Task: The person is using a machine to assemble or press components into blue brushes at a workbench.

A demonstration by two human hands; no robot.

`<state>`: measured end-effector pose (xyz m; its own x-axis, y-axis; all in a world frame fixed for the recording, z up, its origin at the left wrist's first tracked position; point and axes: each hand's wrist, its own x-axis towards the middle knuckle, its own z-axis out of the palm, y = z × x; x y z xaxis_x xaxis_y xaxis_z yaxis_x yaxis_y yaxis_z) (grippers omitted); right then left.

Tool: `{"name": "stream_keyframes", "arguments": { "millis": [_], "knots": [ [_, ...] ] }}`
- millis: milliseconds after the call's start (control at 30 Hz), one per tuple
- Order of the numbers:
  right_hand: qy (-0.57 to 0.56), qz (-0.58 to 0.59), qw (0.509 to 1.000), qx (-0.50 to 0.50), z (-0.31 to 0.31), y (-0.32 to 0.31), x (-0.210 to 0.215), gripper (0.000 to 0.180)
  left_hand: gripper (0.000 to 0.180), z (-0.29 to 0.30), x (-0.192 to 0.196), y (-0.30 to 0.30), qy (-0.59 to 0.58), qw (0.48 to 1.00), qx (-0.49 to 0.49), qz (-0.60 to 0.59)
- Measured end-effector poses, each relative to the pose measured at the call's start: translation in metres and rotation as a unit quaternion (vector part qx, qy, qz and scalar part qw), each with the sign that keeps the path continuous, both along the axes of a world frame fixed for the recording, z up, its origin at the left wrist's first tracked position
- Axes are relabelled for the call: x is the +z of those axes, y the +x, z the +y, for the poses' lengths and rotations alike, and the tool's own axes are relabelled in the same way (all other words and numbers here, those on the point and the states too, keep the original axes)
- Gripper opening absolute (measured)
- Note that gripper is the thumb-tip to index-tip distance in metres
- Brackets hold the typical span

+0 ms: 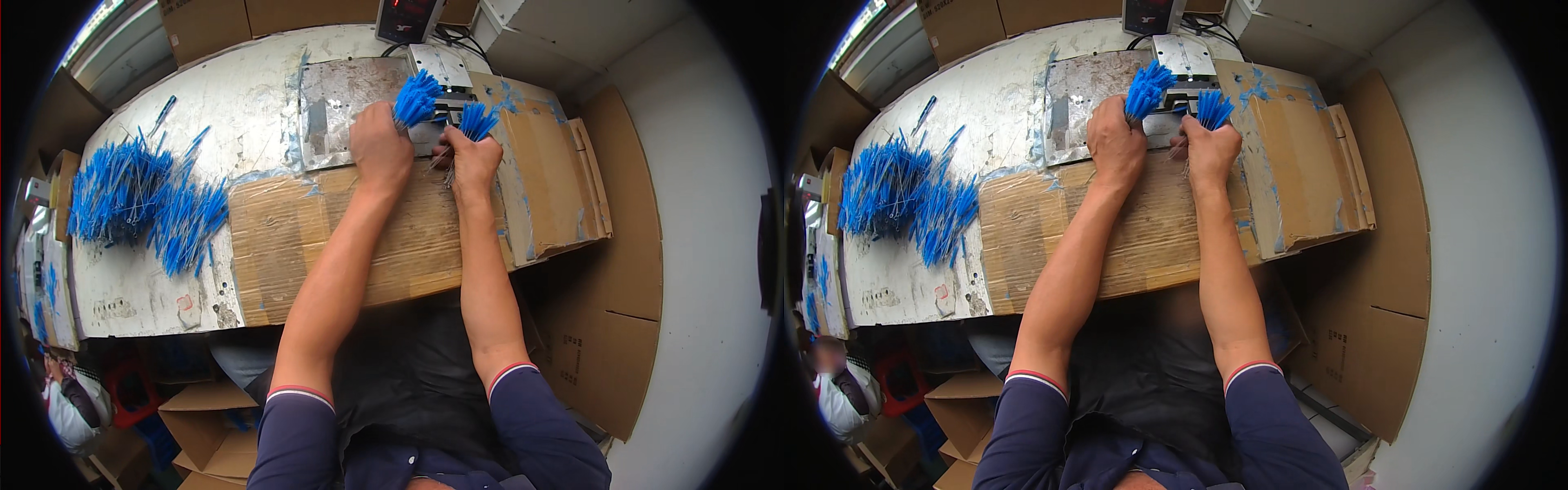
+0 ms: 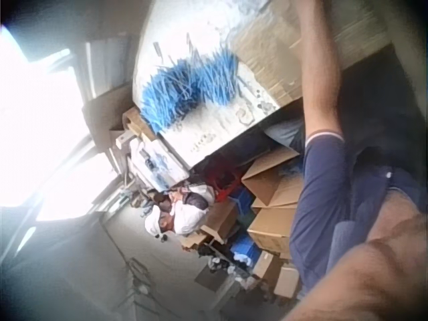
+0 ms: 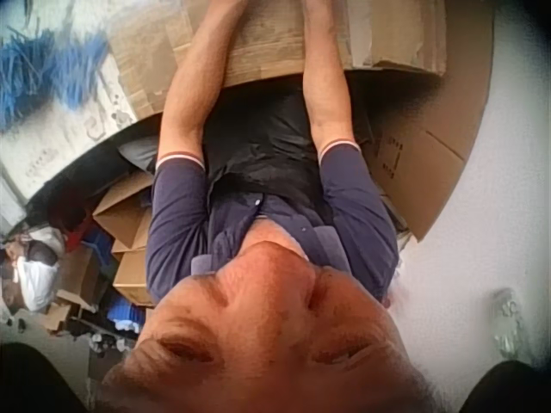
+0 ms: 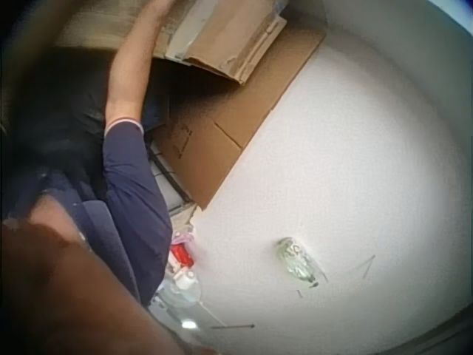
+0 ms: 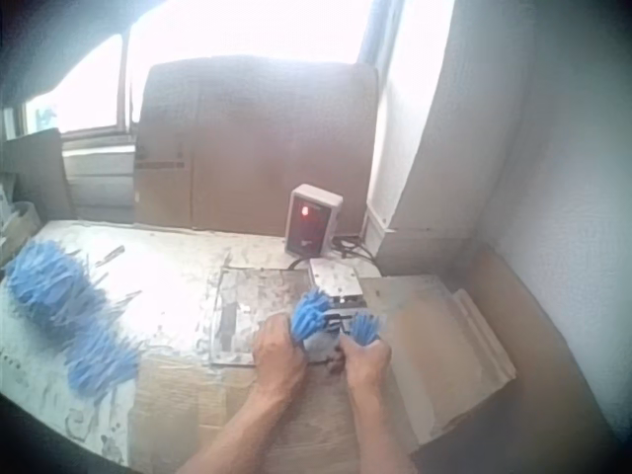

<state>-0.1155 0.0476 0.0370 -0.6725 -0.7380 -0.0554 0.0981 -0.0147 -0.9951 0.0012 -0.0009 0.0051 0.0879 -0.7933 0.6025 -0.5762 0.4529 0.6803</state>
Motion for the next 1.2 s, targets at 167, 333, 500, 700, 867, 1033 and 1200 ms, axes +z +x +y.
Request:
{"name": "stream_keyframes", "arguments": {
  "millis": [167,333,500,700,867,1033,1200],
  "knots": [
    [-0.057,-0.092,0.994,-0.001,0.005,-0.002,-0.007,0.007,0.025,0.001,0.001,0.001,0.016,1.000,-0.007,-0.014],
    [-0.086,-0.095,0.991,0.024,0.014,-0.007,-0.014,0.009,0.017,0.006,0.005,0.003,0.049,0.996,-0.052,-0.047],
    [-0.107,-0.119,0.987,0.017,0.019,-0.009,-0.010,0.008,0.018,0.003,0.003,0.002,0.061,0.995,-0.048,-0.062],
    [-0.110,-0.087,0.990,0.019,0.025,-0.008,-0.006,0.010,0.024,0.004,0.002,0.001,0.038,0.994,-0.056,-0.084],
    [-0.080,-0.062,0.993,0.056,0.027,-0.015,-0.010,0.015,0.029,0.007,0.003,-0.001,0.024,0.992,-0.054,-0.109],
    [-0.055,0.017,0.997,0.050,0.022,-0.013,-0.010,0.012,0.019,0.003,0.001,0.002,0.040,0.997,0.010,-0.060],
    [-0.006,0.107,0.994,0.025,0.012,-0.012,-0.017,0.008,0.014,0.003,0.003,0.002,0.071,0.997,0.025,-0.021]
  ]
}}
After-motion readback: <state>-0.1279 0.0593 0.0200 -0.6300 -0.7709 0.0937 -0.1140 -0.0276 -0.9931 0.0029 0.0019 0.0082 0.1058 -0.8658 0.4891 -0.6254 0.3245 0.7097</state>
